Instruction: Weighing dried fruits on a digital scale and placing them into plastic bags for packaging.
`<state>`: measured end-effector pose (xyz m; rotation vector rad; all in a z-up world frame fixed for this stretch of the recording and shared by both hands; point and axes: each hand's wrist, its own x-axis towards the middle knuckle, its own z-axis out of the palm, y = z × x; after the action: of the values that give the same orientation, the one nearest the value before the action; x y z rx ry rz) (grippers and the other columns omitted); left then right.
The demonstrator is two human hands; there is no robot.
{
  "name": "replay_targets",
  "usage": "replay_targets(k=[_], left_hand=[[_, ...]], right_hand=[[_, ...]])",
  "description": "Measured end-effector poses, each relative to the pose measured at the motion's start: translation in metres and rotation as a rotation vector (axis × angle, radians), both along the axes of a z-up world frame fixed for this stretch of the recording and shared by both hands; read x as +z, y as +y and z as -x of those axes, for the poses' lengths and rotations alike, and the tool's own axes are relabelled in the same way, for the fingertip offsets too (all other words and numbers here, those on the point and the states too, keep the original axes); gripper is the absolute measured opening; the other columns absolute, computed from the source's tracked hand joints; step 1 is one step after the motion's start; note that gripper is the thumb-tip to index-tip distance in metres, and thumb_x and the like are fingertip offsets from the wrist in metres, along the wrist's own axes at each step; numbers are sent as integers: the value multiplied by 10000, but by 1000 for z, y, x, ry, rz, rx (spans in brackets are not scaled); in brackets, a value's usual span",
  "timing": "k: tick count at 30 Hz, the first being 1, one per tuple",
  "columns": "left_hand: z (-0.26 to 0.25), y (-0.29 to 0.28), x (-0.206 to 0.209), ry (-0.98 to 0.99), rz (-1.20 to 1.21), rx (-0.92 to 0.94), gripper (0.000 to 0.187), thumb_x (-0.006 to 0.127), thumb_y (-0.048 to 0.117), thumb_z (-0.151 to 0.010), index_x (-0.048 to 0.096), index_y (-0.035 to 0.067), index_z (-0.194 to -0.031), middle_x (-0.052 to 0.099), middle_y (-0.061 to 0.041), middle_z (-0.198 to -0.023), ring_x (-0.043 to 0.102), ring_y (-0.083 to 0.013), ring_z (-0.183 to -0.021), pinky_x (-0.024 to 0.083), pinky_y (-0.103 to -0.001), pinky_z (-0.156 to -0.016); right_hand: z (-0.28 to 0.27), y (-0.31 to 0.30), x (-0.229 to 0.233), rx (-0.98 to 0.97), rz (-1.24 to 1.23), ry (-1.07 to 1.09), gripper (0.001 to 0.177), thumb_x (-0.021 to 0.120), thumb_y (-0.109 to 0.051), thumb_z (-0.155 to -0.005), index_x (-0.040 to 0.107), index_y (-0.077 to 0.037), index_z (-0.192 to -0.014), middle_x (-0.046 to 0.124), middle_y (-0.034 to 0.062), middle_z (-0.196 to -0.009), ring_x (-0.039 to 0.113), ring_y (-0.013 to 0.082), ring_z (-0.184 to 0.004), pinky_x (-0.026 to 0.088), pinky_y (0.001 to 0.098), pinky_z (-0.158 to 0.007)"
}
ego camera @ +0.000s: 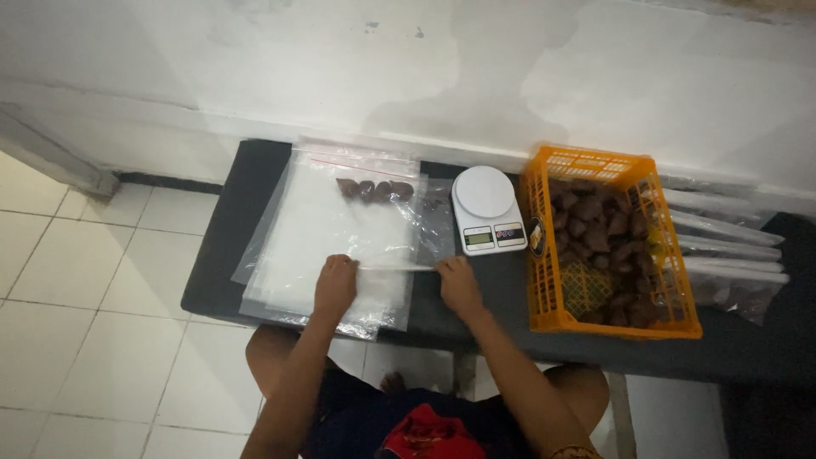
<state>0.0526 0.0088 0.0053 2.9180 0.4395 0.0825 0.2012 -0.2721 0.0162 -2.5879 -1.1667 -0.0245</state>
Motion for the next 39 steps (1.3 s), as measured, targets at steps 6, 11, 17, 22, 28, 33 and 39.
replay_targets(k=[6, 11, 17, 22, 28, 33, 39], left_hand=[[-20, 31, 3, -48, 155, 173, 183, 494, 137, -967, 634, 163, -1081, 599, -34, -975, 642, -244, -961, 547, -377, -822], [-28, 20, 16, -13, 58, 189, 213, 585, 132, -953, 603, 186, -1157, 584, -52, -1152, 592, -252, -1124, 504, -379, -918], [-16, -6, -5, -109, -61, -38, 476, 572, 54, -957, 564, 156, -1422, 536, -123, -1459, 448, -302, -1425, 316, -449, -1207], [11, -33, 52, 47, -6, -54, 575, 478, 94, -996, 406, 74, -1566, 386, -170, -1627, 304, -335, -1530, 200, -491, -1270], [14, -21, 35, 187, 65, -81, 541, 329, 221, -1071, 335, 98, -1598, 265, -133, -1684, 193, -313, -1570, 155, -460, -1282], [7, 9, -32, -243, 90, -61, 308, 510, 121, -996, 683, 133, -1250, 607, -86, -1262, 497, -279, -1340, 384, -344, -1170], [-26, 13, 18, 97, -1, 88, 116, 515, 191, -996, 627, 167, -1015, 607, -1, -934, 625, -179, -935, 512, -326, -797]], right_hand=[[-35, 13, -24, -114, -209, 161, 175, 532, -222, -1005, 653, -147, -1106, 620, 68, -1057, 616, 311, -1055, 492, 457, -909], [-19, 13, 4, -127, -346, 71, 98, 615, -171, -977, 689, -129, -1025, 553, 67, -1062, 630, 319, -1005, 530, 441, -882], [10, 17, -3, 149, -328, -165, 327, 497, -146, -1023, 581, -76, -1331, 479, 184, -1473, 428, 396, -1402, 330, 554, -1136], [30, 10, -16, 197, -353, 67, 628, 363, -115, -980, 313, 2, -1595, 265, 250, -1654, 219, 478, -1497, 109, 597, -1207], [31, 7, -4, 176, -335, -21, 448, 385, -11, -1028, 493, 57, -1457, 448, 265, -1521, 376, 477, -1435, 257, 582, -1188], [-12, 2, -60, 143, -300, -115, 397, 525, 27, -920, 666, -101, -1268, 562, 104, -1223, 565, 317, -1168, 486, 442, -1016], [-30, 18, -24, -44, -411, 39, 131, 547, -116, -1004, 665, -98, -1059, 671, 93, -960, 660, 332, -879, 519, 474, -817]])
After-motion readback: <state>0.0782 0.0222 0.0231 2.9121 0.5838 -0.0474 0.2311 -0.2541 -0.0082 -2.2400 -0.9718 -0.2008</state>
